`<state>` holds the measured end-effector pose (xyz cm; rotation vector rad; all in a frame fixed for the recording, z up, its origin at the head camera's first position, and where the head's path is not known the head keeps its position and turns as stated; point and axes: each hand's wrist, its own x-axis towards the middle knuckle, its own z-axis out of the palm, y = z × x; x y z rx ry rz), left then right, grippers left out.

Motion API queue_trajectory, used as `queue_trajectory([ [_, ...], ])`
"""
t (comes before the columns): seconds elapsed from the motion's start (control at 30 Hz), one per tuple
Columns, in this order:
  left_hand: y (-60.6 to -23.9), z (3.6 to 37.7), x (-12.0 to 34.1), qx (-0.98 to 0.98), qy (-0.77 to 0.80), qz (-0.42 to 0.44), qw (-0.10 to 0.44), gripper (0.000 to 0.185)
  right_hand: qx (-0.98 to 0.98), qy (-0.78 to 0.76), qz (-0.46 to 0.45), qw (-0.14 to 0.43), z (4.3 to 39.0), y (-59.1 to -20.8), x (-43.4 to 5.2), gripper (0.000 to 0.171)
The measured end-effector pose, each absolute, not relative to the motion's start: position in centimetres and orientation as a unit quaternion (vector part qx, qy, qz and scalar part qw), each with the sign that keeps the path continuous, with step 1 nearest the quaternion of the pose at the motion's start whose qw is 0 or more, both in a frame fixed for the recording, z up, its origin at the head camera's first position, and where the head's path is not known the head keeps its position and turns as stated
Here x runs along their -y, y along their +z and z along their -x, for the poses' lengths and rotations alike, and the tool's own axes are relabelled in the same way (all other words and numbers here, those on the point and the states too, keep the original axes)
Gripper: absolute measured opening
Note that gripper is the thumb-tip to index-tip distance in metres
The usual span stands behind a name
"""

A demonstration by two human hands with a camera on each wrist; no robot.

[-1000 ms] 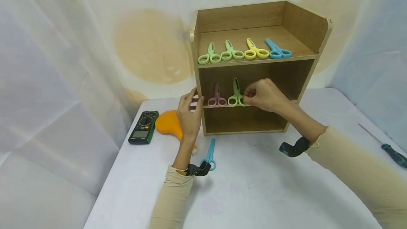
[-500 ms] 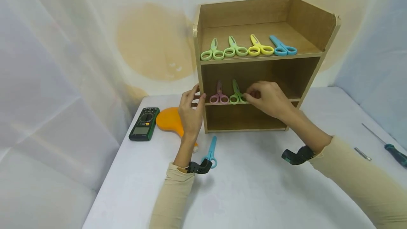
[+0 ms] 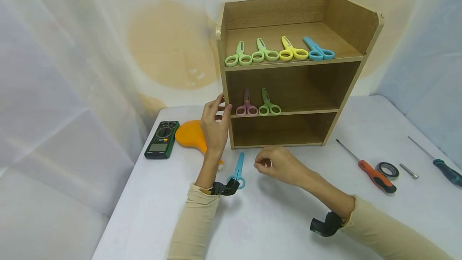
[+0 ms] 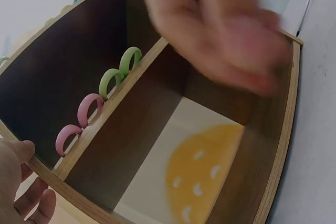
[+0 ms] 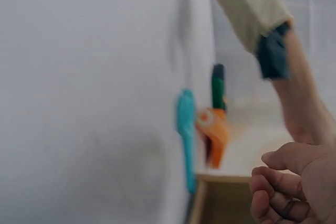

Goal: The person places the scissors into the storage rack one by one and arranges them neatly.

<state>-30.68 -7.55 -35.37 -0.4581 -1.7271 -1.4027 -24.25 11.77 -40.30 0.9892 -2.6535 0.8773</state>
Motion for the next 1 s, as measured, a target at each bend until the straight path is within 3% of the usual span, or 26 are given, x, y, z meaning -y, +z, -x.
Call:
queue_trajectory([
  [0.5,-35.5,30.9,7.6,0.690,-0.556,0.180,0.427,0.036,0.899,0.309,-0.310,0.018,24.8,-45.3,-8.0,0.008],
  [0.77,-35.6,30.9,7.7,0.692,-0.558,0.182,0.420,0.036,0.923,0.286,-0.254,0.042,24.8,-46.1,-6.7,0.012],
  [1.0,-35.5,30.8,7.7,0.697,-0.556,0.176,0.418,0.037,0.913,0.306,-0.262,0.061,23.6,-45.8,-8.0,0.012],
])
